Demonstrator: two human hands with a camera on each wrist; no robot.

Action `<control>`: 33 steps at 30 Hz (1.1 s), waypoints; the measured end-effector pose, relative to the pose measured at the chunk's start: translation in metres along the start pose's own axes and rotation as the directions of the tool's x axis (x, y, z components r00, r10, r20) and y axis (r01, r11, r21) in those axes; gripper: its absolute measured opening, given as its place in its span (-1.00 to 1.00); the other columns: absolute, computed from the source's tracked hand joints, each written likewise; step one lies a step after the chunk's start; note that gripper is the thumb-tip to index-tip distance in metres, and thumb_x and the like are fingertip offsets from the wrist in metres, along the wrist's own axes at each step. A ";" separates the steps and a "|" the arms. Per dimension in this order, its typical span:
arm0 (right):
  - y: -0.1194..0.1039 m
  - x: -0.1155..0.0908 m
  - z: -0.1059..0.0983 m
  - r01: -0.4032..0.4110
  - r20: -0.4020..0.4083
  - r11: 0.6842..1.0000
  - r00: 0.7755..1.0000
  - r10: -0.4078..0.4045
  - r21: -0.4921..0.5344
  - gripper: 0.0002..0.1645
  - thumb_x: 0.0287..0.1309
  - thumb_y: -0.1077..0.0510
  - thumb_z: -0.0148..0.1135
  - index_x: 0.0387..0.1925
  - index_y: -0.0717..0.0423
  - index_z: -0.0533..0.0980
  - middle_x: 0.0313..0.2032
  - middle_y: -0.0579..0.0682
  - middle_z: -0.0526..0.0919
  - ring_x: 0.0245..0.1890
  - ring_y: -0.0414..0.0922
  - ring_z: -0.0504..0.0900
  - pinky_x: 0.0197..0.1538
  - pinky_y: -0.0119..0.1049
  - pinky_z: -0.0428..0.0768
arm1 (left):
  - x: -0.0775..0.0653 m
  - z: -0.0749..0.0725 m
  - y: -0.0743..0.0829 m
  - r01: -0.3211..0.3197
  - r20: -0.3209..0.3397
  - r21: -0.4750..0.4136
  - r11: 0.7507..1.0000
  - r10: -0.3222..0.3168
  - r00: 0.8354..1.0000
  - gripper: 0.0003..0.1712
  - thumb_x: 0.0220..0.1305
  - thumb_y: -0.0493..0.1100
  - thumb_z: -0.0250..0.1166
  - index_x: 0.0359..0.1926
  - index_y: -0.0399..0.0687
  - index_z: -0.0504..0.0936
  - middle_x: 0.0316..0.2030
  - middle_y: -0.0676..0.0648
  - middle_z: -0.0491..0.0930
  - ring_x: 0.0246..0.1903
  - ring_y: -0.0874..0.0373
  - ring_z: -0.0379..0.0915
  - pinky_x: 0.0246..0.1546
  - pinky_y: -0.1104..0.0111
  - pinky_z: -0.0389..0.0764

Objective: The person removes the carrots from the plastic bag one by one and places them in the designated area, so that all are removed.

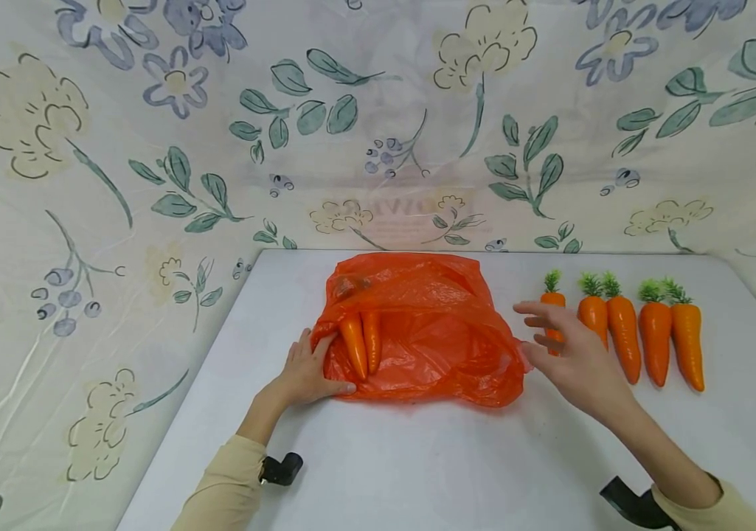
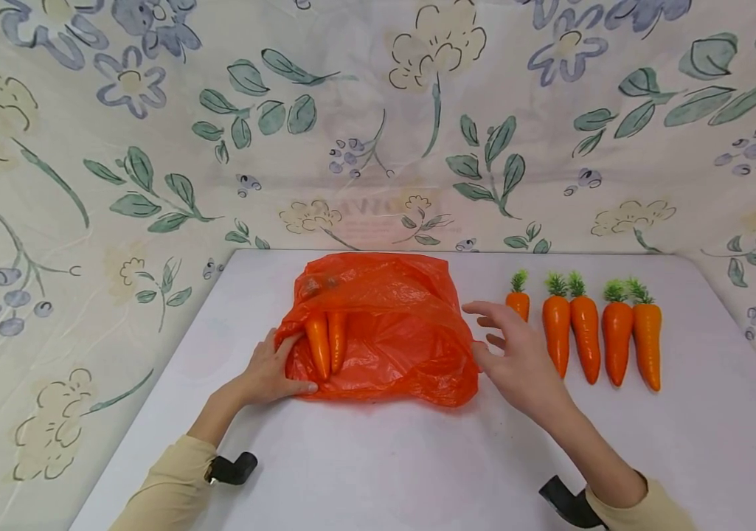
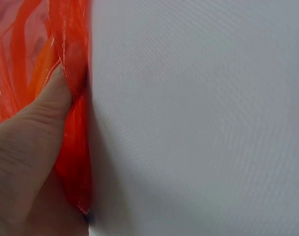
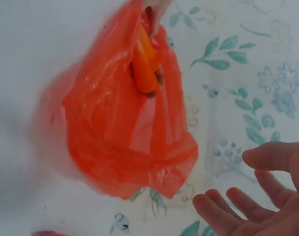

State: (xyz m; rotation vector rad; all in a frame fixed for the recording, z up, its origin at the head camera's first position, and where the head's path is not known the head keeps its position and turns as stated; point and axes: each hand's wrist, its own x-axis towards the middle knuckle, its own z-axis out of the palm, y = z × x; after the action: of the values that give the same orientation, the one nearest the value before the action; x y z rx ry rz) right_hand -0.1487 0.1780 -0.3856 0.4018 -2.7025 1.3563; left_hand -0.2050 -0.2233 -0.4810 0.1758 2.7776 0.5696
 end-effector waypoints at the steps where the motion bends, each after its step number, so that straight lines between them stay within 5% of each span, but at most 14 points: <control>1: -0.001 0.000 0.003 0.013 0.005 1.000 1.000 -0.013 0.007 -0.44 0.26 0.35 0.21 0.28 0.14 0.39 0.23 0.13 0.47 0.17 0.15 0.51 0.11 0.13 0.58 | 0.000 0.000 0.000 0.001 -0.001 0.000 1.000 -0.001 1.000 0.23 0.01 0.28 0.47 0.50 -0.15 0.04 0.48 -0.49 -0.26 0.48 -0.40 -0.39 0.45 -0.23 -0.20; 16: -0.006 0.009 0.059 0.123 0.161 0.989 0.978 -0.135 0.080 -0.47 0.22 0.31 0.29 0.22 0.06 0.48 0.21 0.03 0.55 0.18 0.05 0.52 0.13 0.08 0.60 | -0.001 0.000 0.001 0.007 0.001 -0.006 1.000 -0.007 1.000 0.23 0.01 0.28 0.48 0.50 -0.17 0.04 0.48 -0.49 -0.26 0.48 -0.40 -0.38 0.44 -0.24 -0.20; 22: -0.003 0.019 0.083 0.059 0.241 0.996 0.968 -0.074 0.068 -0.44 0.20 0.23 0.33 0.25 0.08 0.48 0.27 0.06 0.50 0.24 0.07 0.46 0.15 0.08 0.59 | 0.000 0.001 0.000 0.014 0.006 -0.008 1.000 -0.014 1.000 0.23 0.01 0.28 0.48 0.50 -0.16 0.04 0.48 -0.49 -0.27 0.47 -0.43 -0.37 0.43 -0.25 -0.16; 33: -0.005 0.042 0.124 -0.089 0.258 0.988 0.965 0.054 0.125 -0.42 0.20 0.25 0.33 0.27 0.05 0.48 0.25 0.04 0.51 0.18 0.09 0.53 0.12 0.02 0.62 | 0.002 0.002 -0.003 0.017 0.011 -0.006 1.000 -0.017 1.000 0.25 0.00 0.31 0.46 0.51 -0.13 0.03 0.49 -0.49 -0.30 0.47 -0.43 -0.38 0.43 -0.26 -0.15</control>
State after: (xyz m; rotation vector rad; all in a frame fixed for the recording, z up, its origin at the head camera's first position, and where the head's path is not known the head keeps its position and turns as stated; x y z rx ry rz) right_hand -0.1835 0.0678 -0.4479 0.5288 -2.8602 1.6177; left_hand -0.2067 -0.2246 -0.4841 0.1537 2.7636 0.5708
